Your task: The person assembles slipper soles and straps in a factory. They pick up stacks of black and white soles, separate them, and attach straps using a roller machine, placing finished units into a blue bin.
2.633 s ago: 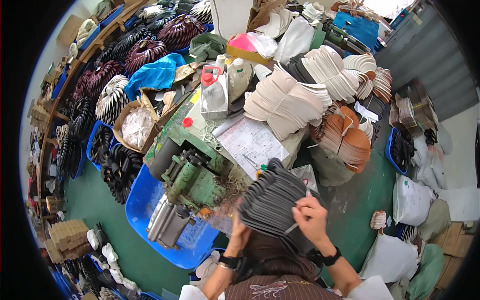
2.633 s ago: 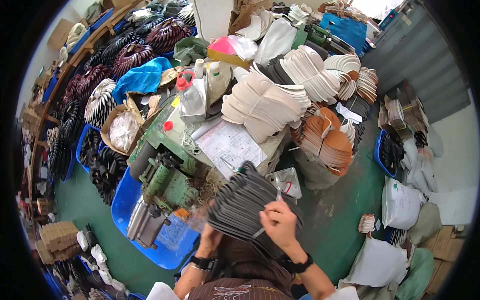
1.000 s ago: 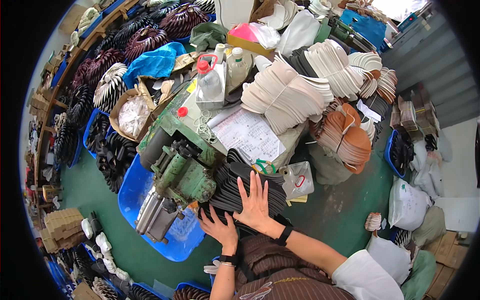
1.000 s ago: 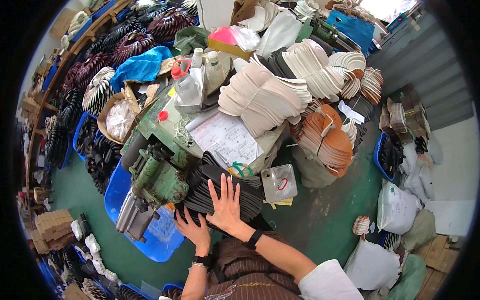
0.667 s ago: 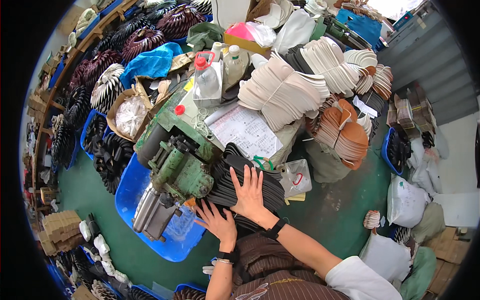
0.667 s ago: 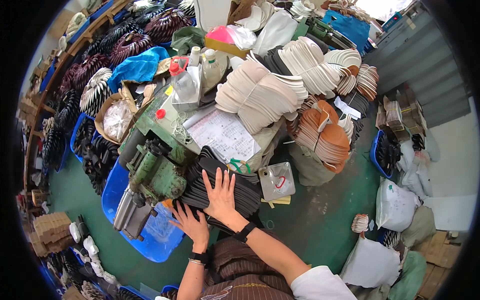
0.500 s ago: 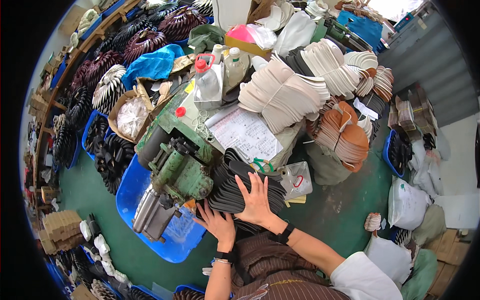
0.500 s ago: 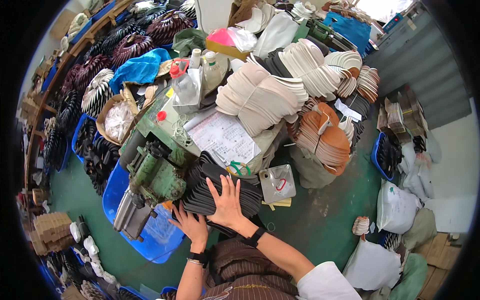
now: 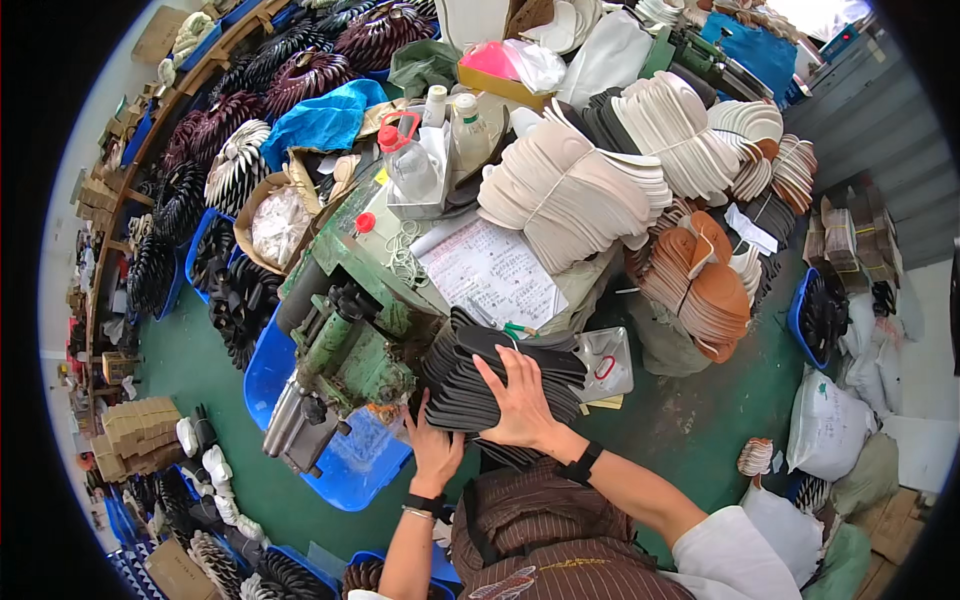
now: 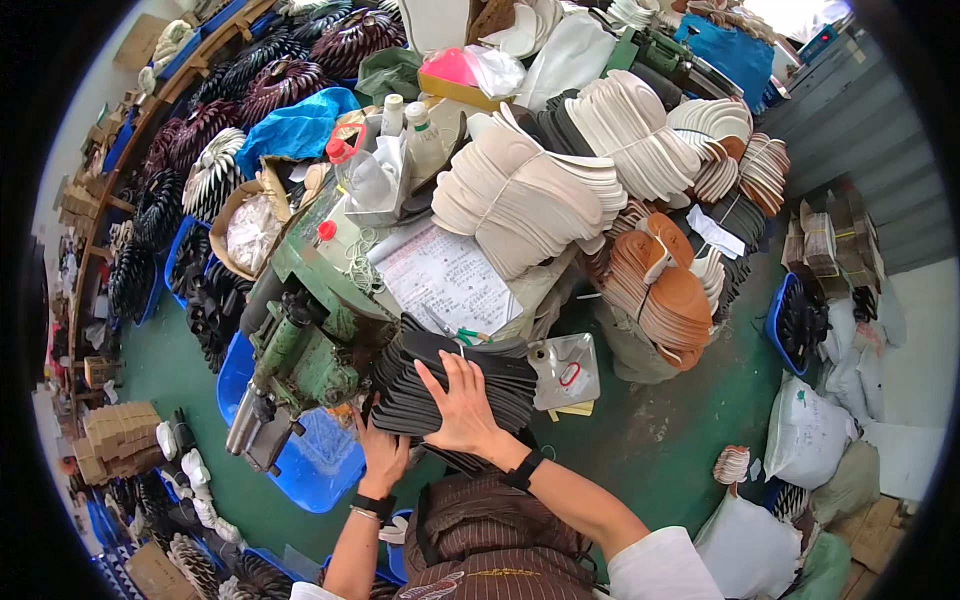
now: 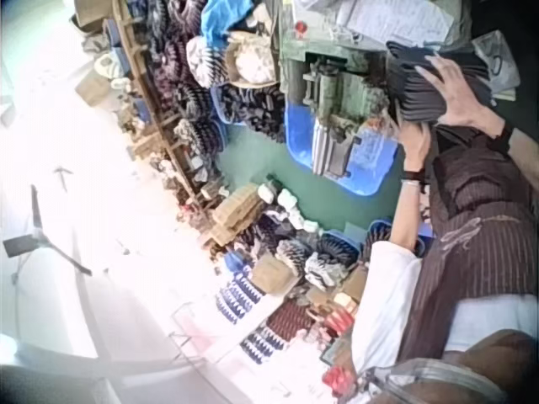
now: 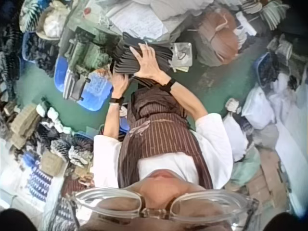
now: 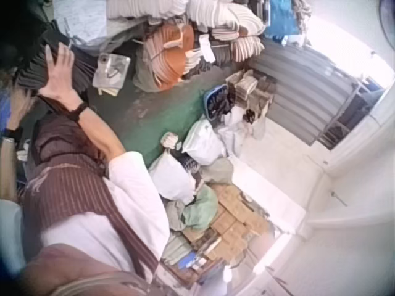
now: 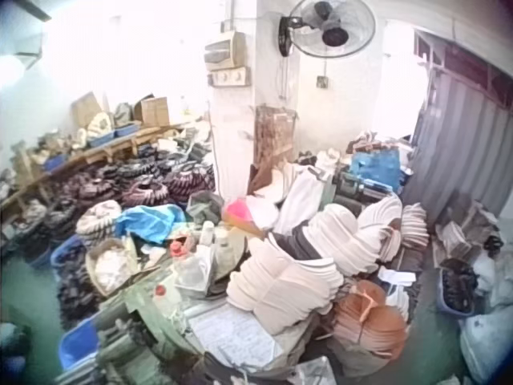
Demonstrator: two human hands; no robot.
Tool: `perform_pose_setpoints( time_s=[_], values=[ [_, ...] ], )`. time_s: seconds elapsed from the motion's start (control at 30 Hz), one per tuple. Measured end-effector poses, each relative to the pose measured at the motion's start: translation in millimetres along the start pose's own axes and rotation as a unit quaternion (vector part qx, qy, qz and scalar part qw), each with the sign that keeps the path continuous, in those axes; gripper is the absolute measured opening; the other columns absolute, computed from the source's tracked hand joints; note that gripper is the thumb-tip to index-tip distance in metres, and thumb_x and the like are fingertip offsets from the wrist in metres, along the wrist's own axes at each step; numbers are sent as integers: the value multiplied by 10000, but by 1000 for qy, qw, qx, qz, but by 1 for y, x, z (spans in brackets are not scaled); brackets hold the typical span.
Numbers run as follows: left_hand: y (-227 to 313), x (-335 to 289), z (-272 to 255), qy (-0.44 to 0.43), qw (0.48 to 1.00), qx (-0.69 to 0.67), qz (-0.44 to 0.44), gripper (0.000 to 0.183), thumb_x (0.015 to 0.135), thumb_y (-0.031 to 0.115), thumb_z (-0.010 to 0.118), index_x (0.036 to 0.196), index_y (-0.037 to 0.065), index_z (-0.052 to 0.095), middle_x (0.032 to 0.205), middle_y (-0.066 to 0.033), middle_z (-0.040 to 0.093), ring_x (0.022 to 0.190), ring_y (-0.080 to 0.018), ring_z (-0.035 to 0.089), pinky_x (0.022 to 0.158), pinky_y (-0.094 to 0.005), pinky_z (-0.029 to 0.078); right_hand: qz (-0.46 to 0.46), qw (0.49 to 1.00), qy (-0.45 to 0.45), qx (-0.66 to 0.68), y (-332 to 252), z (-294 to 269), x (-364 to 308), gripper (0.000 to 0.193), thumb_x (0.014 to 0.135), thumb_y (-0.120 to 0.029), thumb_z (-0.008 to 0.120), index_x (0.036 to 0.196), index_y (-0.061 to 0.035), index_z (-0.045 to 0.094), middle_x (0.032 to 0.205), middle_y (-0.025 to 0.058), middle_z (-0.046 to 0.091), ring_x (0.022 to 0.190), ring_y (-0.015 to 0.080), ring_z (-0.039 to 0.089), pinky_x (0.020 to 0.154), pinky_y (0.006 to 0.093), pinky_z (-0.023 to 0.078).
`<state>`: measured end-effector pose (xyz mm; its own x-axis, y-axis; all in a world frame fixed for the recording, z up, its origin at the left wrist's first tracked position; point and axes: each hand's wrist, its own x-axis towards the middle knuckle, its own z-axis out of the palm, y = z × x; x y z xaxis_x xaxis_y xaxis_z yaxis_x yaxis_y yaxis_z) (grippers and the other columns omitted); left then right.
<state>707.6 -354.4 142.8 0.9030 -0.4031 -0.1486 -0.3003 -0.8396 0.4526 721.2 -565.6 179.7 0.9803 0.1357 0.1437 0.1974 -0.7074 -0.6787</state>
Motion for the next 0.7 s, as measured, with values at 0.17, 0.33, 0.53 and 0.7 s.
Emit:
perform_pose_setpoints(
  time_s=[0.17,0.33,0.53,0.7],
  values=[
    [4,6,-24,-108,994,24,26,806,711,582,714,1374,171,510,1451,-97,451,1399,-360,293,1140,-629,106,26,987,-146,-62,-1,-1,21,1303,510,-358,867,1548,-134,113,1522,357,60,1366,540,212,1115,600,197],
    [4,11,-17,-109,993,51,17,792,685,524,765,1344,152,532,1395,-117,503,1328,-335,405,1125,-613,176,36,966,-211,-143,1,6,44,1316,487,-397,869,1541,-121,132,1476,353,189,1342,526,253,1093,621,207],
    [11,35,-28,-197,976,93,21,720,718,480,752,1279,68,568,1272,-156,593,1236,-313,513,1114,-546,261,37,991,-108,-73,19,5,50,1211,482,-391,822,1515,-147,239,1334,305,362,1245,445,360,1057,557,252],
    [-9,43,-22,-249,961,38,112,701,692,471,743,1267,101,586,1261,-133,605,1227,-337,514,1080,-561,316,23,998,-61,1,6,-13,38,1191,468,-336,831,1502,-143,273,1327,283,377,1242,436,371,1058,545,256]
  ],
)
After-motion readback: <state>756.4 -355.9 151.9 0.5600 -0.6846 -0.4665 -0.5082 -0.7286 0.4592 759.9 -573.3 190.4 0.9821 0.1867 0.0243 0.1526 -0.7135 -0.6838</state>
